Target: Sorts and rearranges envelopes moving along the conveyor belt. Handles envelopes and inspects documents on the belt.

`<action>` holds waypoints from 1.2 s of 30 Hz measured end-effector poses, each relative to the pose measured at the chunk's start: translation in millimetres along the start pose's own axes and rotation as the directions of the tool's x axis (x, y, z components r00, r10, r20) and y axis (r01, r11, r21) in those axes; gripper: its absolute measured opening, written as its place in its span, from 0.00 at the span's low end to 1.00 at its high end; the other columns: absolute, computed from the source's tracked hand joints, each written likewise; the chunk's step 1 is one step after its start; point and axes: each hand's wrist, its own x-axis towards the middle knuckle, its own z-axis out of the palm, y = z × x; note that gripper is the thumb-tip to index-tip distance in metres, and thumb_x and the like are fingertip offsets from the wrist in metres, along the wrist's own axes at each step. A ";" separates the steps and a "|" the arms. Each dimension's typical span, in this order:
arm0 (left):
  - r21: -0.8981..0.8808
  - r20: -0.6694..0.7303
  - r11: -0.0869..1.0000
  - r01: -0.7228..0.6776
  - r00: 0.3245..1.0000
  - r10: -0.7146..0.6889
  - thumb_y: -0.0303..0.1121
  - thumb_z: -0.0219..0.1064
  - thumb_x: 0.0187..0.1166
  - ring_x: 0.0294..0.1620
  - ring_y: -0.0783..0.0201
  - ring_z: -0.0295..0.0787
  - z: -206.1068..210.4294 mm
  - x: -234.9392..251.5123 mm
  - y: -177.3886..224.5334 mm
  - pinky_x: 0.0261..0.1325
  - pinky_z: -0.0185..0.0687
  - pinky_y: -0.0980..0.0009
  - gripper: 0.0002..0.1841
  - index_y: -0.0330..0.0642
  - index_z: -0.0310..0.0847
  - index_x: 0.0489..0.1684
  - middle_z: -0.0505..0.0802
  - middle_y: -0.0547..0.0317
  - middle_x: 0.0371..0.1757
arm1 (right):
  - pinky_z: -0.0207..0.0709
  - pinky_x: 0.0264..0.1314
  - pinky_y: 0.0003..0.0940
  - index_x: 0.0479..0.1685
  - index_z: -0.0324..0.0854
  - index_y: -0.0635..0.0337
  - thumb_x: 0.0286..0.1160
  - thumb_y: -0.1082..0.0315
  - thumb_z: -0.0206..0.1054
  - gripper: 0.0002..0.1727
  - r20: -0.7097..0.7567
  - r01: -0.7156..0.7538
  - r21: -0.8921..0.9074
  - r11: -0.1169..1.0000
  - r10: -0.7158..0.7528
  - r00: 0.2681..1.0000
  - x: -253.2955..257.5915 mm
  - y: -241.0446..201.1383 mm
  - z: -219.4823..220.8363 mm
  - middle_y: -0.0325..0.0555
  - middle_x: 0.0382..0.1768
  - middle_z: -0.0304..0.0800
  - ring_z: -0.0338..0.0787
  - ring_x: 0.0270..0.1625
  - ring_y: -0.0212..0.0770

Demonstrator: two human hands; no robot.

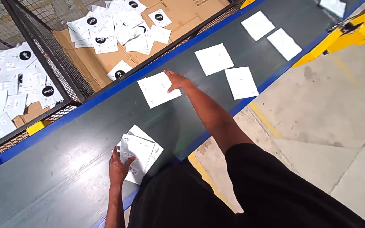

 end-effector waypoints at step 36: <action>-0.984 0.112 -0.130 0.118 0.992 0.055 0.37 0.54 0.90 0.64 0.48 0.89 -58.5 -6.0 -11.2 0.68 0.86 0.46 0.23 0.35 0.61 0.80 0.89 0.40 0.64 | 0.86 0.55 0.36 0.55 0.84 0.61 0.85 0.47 0.64 0.23 0.094 0.126 0.855 0.503 -0.390 0.916 -169.0 -293.7 115.2 0.43 0.42 0.92 0.92 0.46 0.34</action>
